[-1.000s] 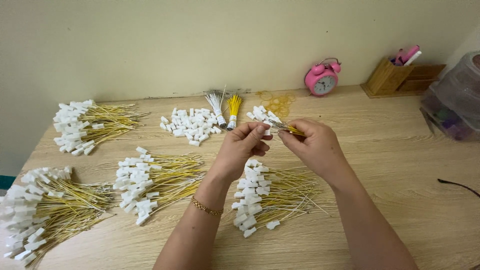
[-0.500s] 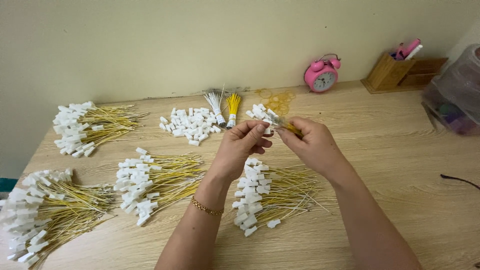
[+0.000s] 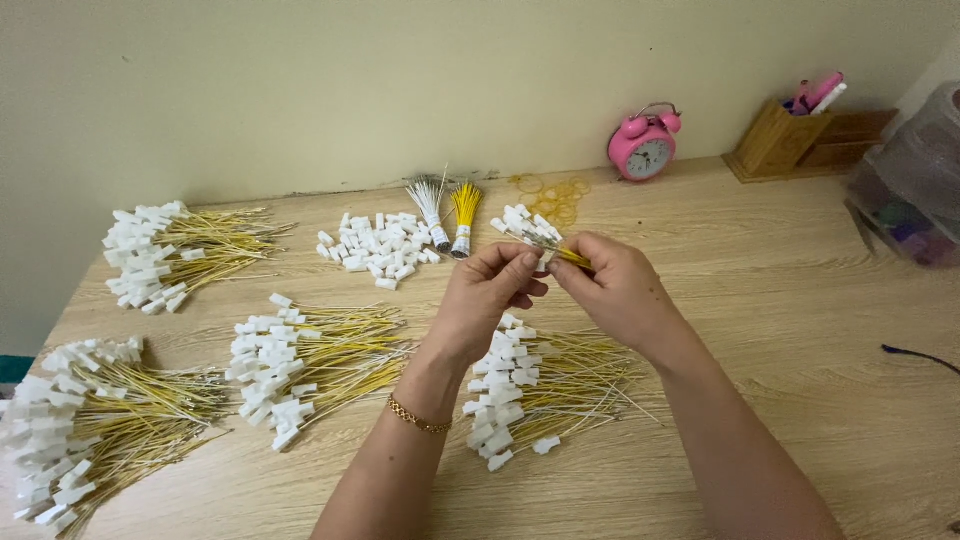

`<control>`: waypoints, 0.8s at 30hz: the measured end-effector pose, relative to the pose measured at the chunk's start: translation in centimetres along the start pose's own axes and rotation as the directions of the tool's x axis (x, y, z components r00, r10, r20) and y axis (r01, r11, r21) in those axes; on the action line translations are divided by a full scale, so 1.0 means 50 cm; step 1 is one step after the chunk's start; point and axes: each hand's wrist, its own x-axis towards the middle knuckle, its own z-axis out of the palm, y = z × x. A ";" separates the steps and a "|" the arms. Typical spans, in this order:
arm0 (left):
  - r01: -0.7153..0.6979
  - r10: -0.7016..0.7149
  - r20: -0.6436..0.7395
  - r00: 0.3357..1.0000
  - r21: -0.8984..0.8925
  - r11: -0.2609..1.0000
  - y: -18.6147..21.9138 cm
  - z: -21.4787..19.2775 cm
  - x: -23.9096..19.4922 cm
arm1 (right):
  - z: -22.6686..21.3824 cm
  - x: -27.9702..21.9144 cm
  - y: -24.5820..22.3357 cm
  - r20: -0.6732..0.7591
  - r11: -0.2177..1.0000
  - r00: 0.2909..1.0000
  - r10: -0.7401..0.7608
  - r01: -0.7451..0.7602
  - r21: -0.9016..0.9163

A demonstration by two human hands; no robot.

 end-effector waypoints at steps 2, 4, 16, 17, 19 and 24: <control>-0.007 0.007 0.003 1.000 0.017 1.000 -0.013 -0.005 0.003 | 0.001 -0.001 -0.003 0.018 0.999 0.999 0.036 -0.036 -0.026; -0.014 0.013 0.005 1.000 0.032 0.999 -0.024 -0.012 0.006 | 0.002 -0.001 -0.003 0.036 0.996 0.997 0.074 -0.072 -0.054; 0.178 -0.126 -0.126 0.984 0.749 0.639 -0.007 -0.061 -0.004 | -0.082 0.027 0.054 -0.157 0.976 0.966 0.204 -0.187 0.114; 0.214 -0.190 -0.123 0.974 0.768 0.603 0.007 -0.052 -0.009 | -0.090 0.026 0.049 -0.192 0.972 0.958 0.213 -0.188 0.139; 0.250 -0.255 -0.121 0.959 0.787 0.564 0.012 -0.048 0.000 | -0.094 0.027 0.051 -0.226 0.968 0.948 0.226 -0.192 0.164; 0.039 0.142 -0.079 0.987 0.964 0.262 -0.037 -0.070 0.088 | -0.065 0.031 0.057 -0.193 0.992 0.974 0.119 -0.110 0.054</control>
